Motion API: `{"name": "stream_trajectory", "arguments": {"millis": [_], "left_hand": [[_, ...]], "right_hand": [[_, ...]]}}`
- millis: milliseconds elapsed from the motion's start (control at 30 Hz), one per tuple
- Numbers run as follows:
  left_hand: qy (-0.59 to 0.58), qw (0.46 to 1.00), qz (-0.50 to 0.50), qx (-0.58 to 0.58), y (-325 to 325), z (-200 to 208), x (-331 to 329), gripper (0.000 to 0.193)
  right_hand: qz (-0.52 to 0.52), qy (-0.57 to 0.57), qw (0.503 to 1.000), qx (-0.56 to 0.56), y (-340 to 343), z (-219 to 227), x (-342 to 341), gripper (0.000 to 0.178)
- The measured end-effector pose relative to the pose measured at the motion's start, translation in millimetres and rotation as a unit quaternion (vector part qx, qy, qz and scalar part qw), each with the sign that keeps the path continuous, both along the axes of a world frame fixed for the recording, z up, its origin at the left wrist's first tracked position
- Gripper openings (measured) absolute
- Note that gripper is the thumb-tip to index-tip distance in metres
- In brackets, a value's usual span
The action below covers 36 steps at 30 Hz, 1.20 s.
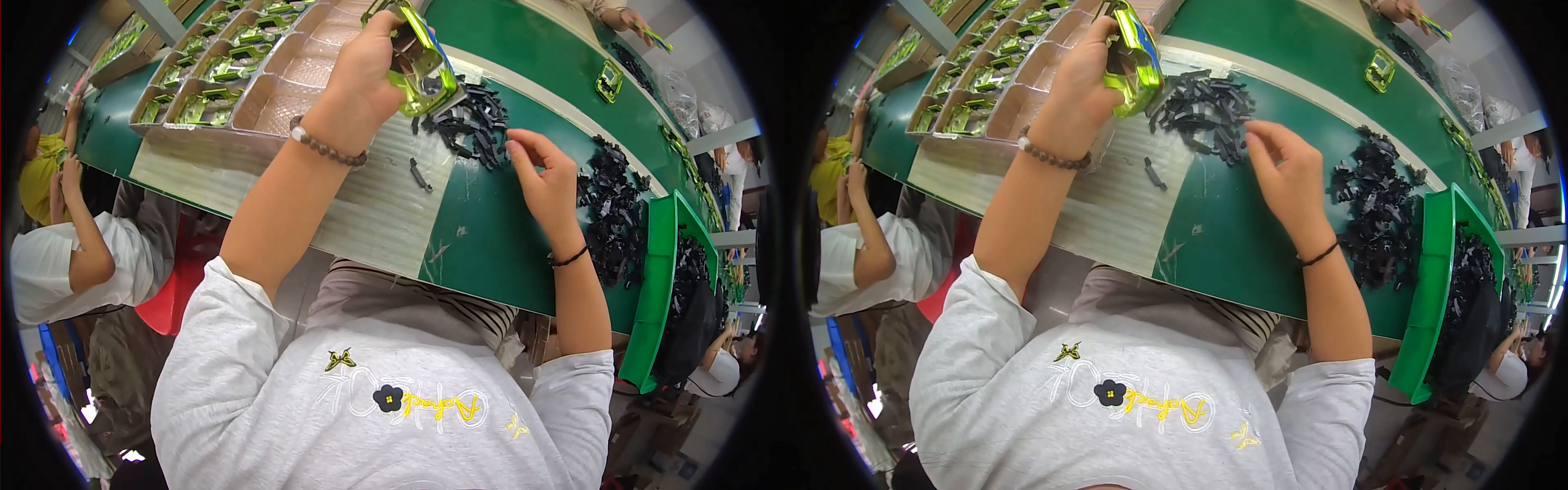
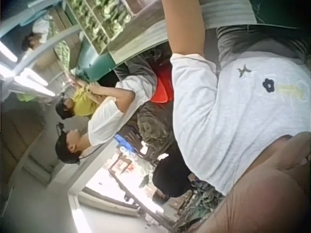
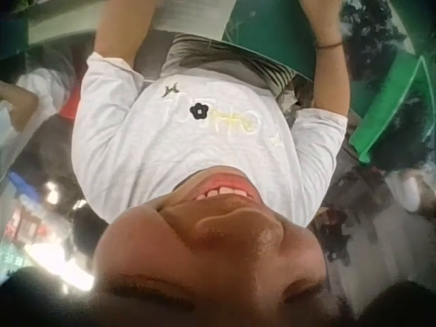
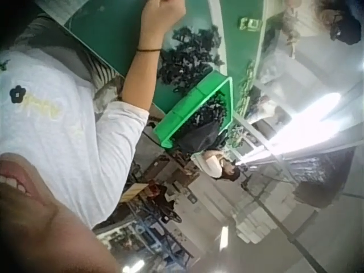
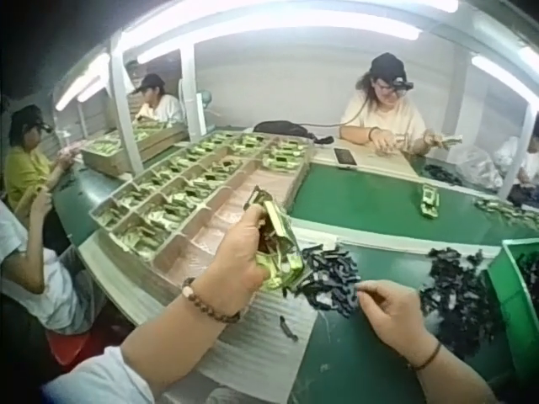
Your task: The person takes toy car shells from a tray, inserts small black plastic components into each shell by hand, presses them into place, and places the assembled car shells onto the workbench.
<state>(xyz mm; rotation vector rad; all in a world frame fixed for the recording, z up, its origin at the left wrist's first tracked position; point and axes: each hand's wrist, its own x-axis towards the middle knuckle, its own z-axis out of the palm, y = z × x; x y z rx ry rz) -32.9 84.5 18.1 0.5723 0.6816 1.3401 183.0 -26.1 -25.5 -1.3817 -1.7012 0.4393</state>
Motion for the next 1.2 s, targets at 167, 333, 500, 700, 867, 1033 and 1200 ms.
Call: {"name": "stream_trajectory", "arguments": {"millis": [167,333,500,700,867,1033,1200], "left_hand": [[-0.140,0.988,-0.059,-0.018,10,-9,-2,0.024],[-0.063,0.997,-0.033,-0.034,-12,11,9,0.015],[-0.010,0.999,-0.036,0.029,-31,13,9,0.019],[0.044,0.996,-0.067,0.039,-44,12,20,0.017],[0.095,0.983,-0.116,0.108,-61,-15,40,0.022],[0.150,0.971,-0.173,0.074,-70,-26,53,0.022],[0.180,0.964,-0.177,0.080,-64,-33,51,0.022]], "right_hand": [[0.080,-0.118,0.988,0.066,-14,13,-42,0.017],[0.116,-0.268,0.953,0.082,-18,13,-76,0.018],[0.138,-0.326,0.934,0.052,-15,16,-83,0.009],[0.132,-0.281,0.950,0.002,-26,28,-50,0.022],[0.026,0.176,0.974,-0.141,-28,39,22,0.010],[0.032,-0.053,0.995,-0.080,-41,20,41,0.016],[0.019,-0.354,0.935,-0.025,-40,28,56,0.011]]}}
